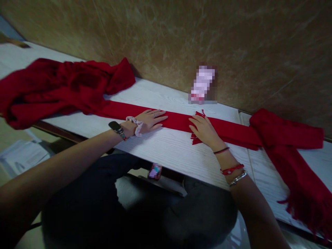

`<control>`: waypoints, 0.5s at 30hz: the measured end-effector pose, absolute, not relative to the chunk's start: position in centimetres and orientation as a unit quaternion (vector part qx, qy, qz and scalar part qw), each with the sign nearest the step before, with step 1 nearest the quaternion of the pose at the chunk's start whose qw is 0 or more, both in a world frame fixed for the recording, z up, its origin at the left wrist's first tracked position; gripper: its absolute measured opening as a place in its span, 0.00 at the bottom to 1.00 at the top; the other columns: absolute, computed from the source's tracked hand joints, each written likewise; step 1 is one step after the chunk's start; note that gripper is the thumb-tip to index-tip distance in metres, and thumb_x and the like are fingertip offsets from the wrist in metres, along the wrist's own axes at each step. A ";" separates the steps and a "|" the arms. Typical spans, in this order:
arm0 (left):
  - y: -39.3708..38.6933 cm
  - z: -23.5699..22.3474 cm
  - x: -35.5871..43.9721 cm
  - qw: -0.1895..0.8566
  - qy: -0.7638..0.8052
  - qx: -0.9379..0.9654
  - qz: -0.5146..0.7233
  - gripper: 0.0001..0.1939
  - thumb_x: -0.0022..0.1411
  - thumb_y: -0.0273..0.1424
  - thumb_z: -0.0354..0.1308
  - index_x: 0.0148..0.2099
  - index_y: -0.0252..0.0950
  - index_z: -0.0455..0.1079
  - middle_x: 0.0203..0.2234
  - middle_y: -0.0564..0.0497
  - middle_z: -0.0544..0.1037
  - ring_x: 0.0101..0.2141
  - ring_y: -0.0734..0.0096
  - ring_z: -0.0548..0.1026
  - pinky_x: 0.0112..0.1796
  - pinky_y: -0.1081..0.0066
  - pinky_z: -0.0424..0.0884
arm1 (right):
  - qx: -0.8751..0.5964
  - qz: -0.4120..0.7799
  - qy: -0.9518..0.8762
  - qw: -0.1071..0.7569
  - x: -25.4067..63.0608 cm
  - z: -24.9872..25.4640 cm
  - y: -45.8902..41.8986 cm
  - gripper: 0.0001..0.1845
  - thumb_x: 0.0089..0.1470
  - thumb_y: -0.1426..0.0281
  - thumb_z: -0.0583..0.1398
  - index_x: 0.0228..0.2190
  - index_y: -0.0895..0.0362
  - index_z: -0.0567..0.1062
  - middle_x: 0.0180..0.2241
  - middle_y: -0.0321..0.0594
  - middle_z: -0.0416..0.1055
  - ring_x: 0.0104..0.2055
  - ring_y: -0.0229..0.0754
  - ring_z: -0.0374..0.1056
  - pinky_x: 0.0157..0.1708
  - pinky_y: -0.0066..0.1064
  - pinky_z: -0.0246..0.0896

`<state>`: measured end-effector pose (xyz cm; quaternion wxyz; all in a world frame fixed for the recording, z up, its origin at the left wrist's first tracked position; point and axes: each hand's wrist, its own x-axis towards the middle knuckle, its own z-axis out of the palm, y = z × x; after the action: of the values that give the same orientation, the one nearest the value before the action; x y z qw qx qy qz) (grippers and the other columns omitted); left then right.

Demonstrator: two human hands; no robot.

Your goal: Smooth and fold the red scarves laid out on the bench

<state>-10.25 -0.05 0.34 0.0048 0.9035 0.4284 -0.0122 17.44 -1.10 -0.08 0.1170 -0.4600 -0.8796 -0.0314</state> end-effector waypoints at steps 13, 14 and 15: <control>0.7 -0.7 -10.7 0.007 0.415 0.909 0.031 0.24 0.66 0.40 0.37 0.61 0.40 0.52 0.61 0.50 0.52 0.59 0.68 0.49 0.56 0.65 0.45 | -0.451 -0.026 -0.885 0.117 16.9 0.0 -0.1 0.23 0.57 0.64 0.48 0.49 0.61 0.68 0.51 0.48 0.66 0.56 0.48 0.56 0.54 0.47 0.50; 0.7 -0.7 -10.7 0.009 0.417 0.908 0.033 0.24 0.66 0.40 0.37 0.61 0.40 0.52 0.61 0.50 0.52 0.59 0.68 0.49 0.57 0.66 0.45 | -0.451 -0.023 -0.884 0.117 16.5 0.0 0.1 0.23 0.57 0.64 0.48 0.50 0.60 0.68 0.51 0.47 0.65 0.56 0.48 0.56 0.54 0.47 0.49; 0.7 -0.7 -10.7 0.011 0.418 0.908 0.034 0.24 0.66 0.40 0.38 0.61 0.40 0.53 0.61 0.50 0.52 0.59 0.67 0.49 0.57 0.66 0.45 | -0.452 -0.018 -0.884 0.116 16.0 0.0 0.3 0.23 0.57 0.63 0.47 0.50 0.59 0.67 0.52 0.47 0.65 0.56 0.48 0.56 0.54 0.47 0.50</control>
<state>-10.75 0.69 -0.70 0.0106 0.9076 0.4183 0.0337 16.01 0.30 -0.02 0.1161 -0.4520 -0.8842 -0.0183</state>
